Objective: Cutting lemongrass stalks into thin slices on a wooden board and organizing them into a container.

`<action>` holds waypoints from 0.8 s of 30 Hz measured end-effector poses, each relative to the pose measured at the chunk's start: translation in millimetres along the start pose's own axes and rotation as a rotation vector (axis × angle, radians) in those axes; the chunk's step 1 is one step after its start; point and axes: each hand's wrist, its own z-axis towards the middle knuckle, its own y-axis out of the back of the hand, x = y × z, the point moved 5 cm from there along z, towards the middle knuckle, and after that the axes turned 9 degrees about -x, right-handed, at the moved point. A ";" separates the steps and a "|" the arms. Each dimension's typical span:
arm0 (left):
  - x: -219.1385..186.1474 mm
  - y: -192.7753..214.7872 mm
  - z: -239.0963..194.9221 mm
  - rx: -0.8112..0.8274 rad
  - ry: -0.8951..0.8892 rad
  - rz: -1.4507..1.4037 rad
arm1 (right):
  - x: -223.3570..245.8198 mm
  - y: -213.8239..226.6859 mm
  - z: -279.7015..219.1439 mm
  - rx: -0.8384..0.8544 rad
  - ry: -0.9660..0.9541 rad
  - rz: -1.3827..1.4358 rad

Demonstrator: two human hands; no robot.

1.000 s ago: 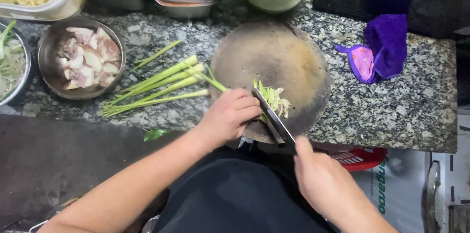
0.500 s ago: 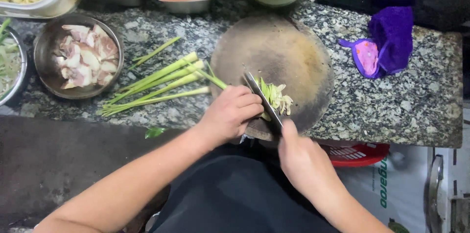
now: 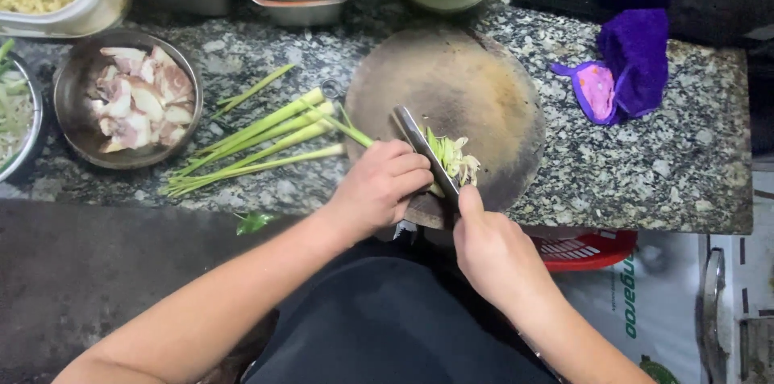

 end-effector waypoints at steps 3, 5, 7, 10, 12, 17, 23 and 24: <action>1.8 -0.8 -0.2 0.000 0.000 0.008 | -4.7 15.6 -21.9 0.042 -0.018 -0.024; 1.2 -0.1 -3.3 -0.006 0.011 0.019 | -11.4 11.3 -30.3 0.083 -0.052 -0.051; 0.1 1.2 -2.3 -0.018 0.000 0.029 | -14.6 -0.9 -26.2 0.029 -0.012 -0.031; -2.3 4.3 1.6 -0.016 -0.008 -0.011 | 8.7 -7.9 3.0 -0.037 -0.043 0.014; -3.0 8.1 3.2 -0.010 0.047 -0.052 | 7.3 -5.3 -1.0 -0.036 -0.039 0.035; -2.6 8.3 1.8 -0.015 0.048 -0.040 | -9.3 -4.6 -18.4 -0.027 -0.005 0.027; -6.7 12.7 9.5 -0.071 -0.021 0.055 | -4.0 17.9 -40.1 0.037 -0.034 -0.019; -5.7 11.5 8.1 -0.067 -0.024 0.060 | -5.3 20.6 -44.1 0.085 -0.072 -0.027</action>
